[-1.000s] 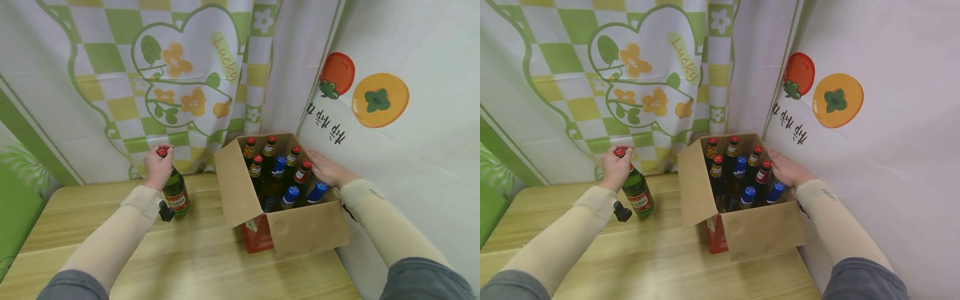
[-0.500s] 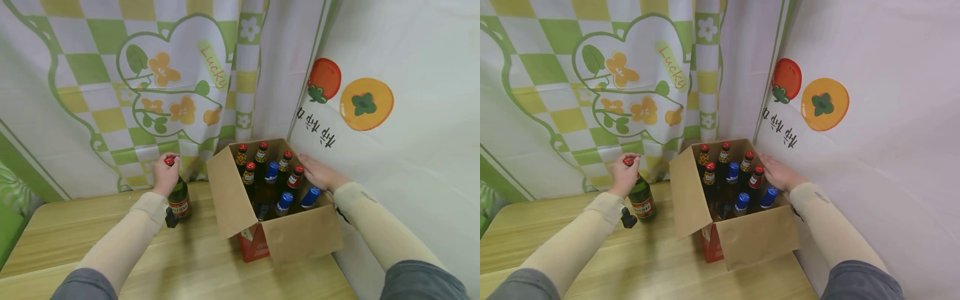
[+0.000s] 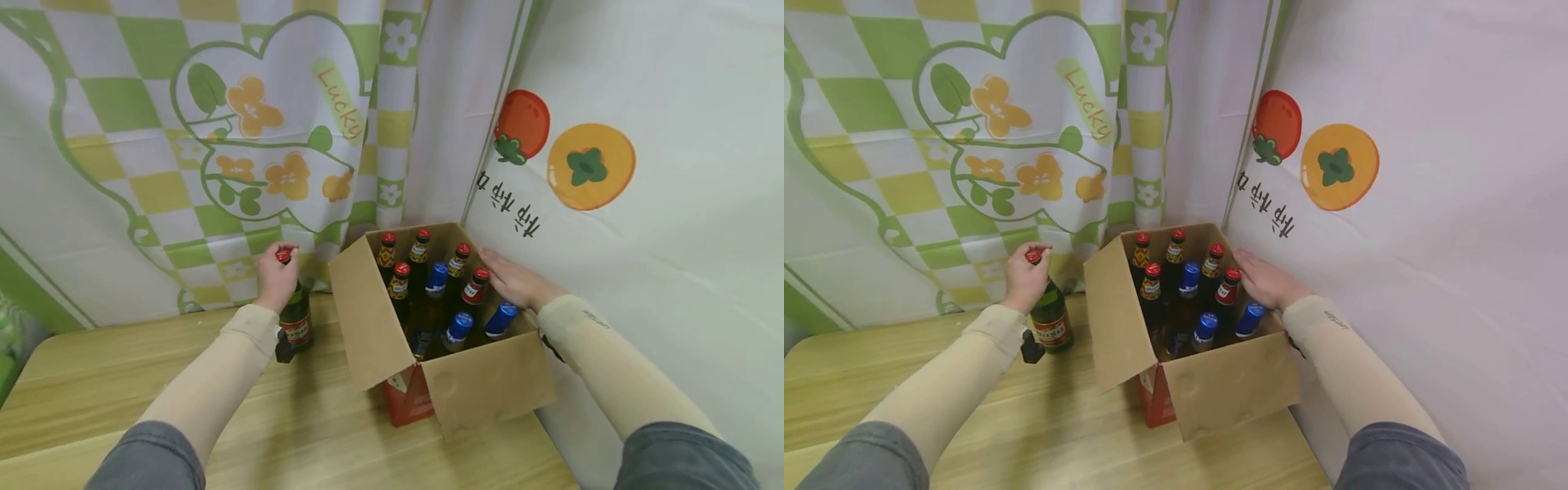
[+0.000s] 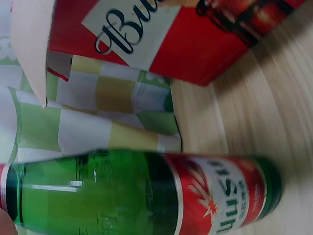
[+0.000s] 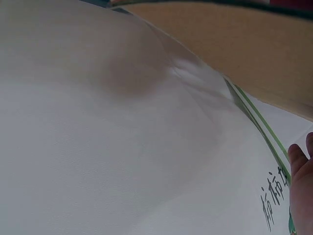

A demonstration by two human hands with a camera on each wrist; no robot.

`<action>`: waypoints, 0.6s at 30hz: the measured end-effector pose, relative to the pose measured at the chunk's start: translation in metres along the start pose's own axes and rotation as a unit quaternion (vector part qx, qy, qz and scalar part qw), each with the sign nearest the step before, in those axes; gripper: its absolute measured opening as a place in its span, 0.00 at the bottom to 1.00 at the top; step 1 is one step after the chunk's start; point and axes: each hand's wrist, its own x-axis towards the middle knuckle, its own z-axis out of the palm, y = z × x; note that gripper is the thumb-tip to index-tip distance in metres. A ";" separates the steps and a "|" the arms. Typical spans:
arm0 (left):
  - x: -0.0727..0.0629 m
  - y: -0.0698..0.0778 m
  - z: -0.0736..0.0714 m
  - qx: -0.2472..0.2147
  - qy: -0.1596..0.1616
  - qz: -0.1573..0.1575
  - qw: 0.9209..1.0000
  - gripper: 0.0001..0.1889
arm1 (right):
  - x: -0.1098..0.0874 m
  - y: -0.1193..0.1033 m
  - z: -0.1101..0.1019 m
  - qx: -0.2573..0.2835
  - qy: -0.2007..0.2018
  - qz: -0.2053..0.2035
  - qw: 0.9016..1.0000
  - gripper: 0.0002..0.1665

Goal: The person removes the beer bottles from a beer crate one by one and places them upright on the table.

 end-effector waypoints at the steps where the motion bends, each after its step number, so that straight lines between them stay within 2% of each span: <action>1: 0.000 -0.001 0.001 0.006 -0.003 0.005 1.000 0.10 | 0.000 0.000 0.000 0.000 -0.002 0.001 1.000 0.34; 6: 0.002 -0.003 -0.001 0.012 -0.026 0.018 0.999 0.09 | 0.000 -0.001 -0.001 -0.005 0.001 -0.005 1.000 0.34; 10: 0.004 0.000 -0.004 0.004 -0.060 0.018 0.998 0.12 | -0.001 0.000 -0.004 -0.010 0.008 -0.002 1.000 0.34; 13: 0.003 -0.001 -0.008 -0.037 -0.093 -0.011 0.995 0.20 | -0.001 0.000 -0.004 -0.010 0.005 0.001 1.000 0.34; 15: 0.003 -0.003 -0.012 -0.061 -0.104 -0.038 0.992 0.25 | -0.001 0.000 -0.003 -0.008 0.002 0.000 1.000 0.34; 18: 0.002 -0.005 -0.020 -0.068 -0.122 -0.062 0.988 0.25 | -0.001 -0.002 -0.003 -0.005 0.000 -0.002 1.000 0.34</action>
